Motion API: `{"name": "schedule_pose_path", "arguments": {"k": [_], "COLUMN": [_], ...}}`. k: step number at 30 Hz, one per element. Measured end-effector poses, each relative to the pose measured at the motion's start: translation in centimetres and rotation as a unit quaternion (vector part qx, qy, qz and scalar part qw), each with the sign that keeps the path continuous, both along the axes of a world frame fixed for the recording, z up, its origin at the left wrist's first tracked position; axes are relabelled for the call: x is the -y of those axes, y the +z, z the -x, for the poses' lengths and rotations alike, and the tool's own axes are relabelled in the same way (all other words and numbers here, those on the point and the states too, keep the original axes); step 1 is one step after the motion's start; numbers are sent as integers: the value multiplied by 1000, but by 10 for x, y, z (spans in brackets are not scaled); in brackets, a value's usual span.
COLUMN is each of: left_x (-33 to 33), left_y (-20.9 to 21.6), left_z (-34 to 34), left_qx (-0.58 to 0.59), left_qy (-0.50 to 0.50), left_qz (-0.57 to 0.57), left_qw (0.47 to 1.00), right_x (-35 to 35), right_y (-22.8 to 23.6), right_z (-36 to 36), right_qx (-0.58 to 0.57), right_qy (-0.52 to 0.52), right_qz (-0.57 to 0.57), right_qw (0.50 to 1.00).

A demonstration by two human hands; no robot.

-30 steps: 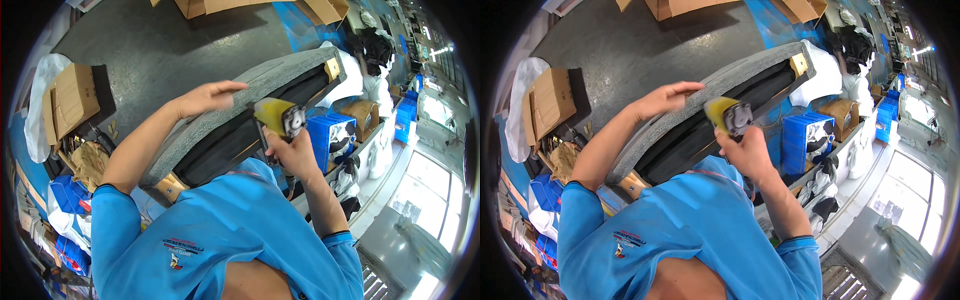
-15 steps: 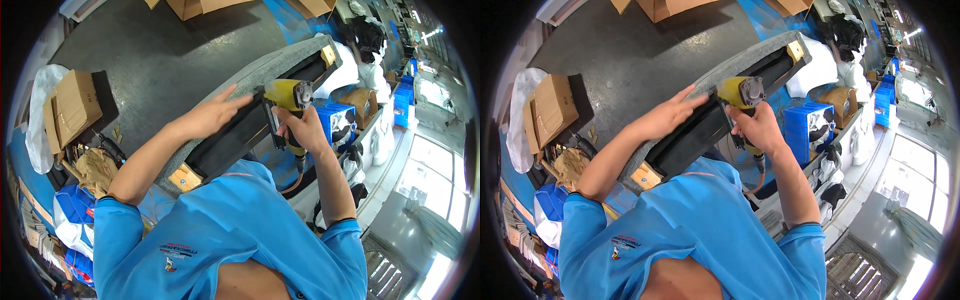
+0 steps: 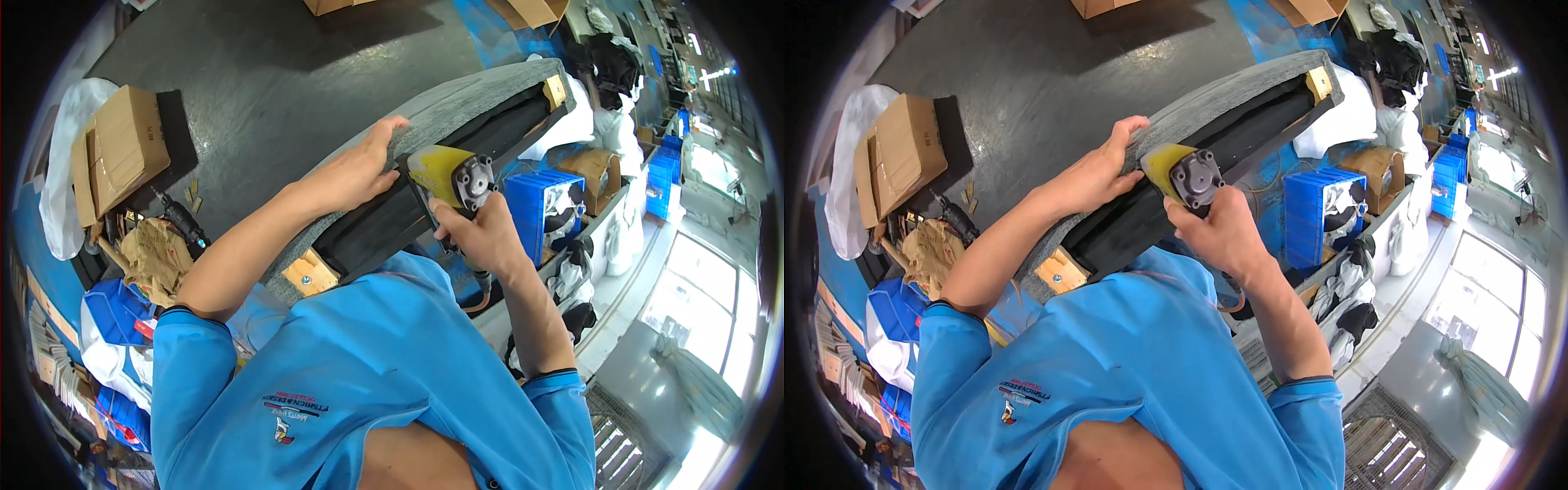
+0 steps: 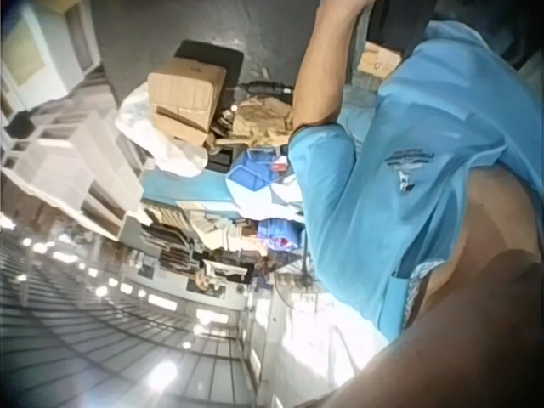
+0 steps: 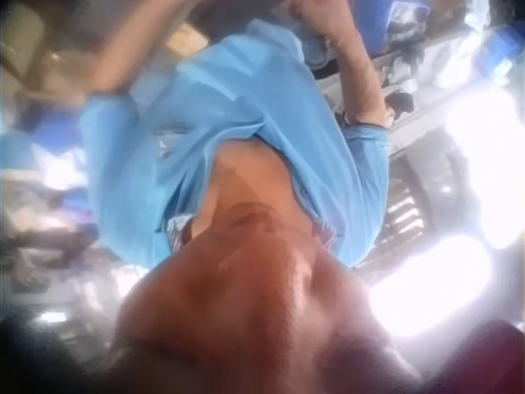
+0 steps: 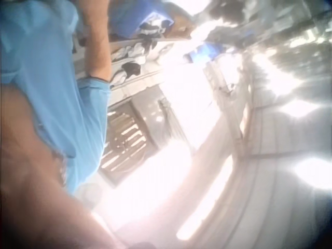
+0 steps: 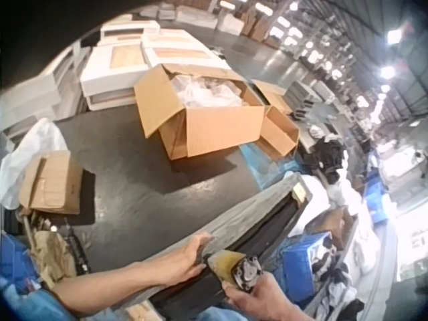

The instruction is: The person uses a pneumatic staple gun to attach a black fabric strip to the edge of a curved gray foam piece. They repeatedly position the fabric, fire the staple gun along the edge, and adjust the material to ensure it is secured. The work is performed on a workbench in a workshop environment.

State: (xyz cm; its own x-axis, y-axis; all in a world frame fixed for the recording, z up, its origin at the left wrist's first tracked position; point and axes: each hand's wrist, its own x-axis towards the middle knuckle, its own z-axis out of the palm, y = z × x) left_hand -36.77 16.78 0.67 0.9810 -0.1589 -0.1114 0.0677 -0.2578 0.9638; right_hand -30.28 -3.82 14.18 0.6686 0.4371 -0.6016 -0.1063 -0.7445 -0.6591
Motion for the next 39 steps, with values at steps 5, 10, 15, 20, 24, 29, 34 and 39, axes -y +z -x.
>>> {"name": "schedule_pose_path", "arguments": {"k": [5, 10, 15, 20, 24, 29, 34, 39], "left_x": [-2, -35, -42, -33, -30, -23, -12, -14], "left_y": [3, -7, -84, -67, -37, -8, -5, -7], "left_z": [-1, 19, 65, 59, 59, 56, 66, 69], "left_qx": [11, -12, -254, -297, -211, -68, -25, -18], "left_qy": [-23, -93, 36, 23, 11, -12, -21, -14], "left_qz": [17, 190, 232, 252, 235, 60, -83, -71], "left_qw": [1000, 977, 938, 921, 949, 996, 996, 997], "right_x": [5, -1, 3, 0, -10, -9, -10, -18], "right_y": [-10, -7, -5, -8, 2, -2, 2, 1], "right_z": [17, 27, 15, 13, 17, 26, 44, 64], "right_qx": [-24, 21, -73, -57, -34, 18, -9, 2], "right_qy": [21, 41, 13, 11, -7, 4, 17, -3], "right_qz": [-36, -47, -38, -107, -58, -58, -38, -23], "right_qw": [999, 998, 997, 993, 998, 998, 999, 1000]}}
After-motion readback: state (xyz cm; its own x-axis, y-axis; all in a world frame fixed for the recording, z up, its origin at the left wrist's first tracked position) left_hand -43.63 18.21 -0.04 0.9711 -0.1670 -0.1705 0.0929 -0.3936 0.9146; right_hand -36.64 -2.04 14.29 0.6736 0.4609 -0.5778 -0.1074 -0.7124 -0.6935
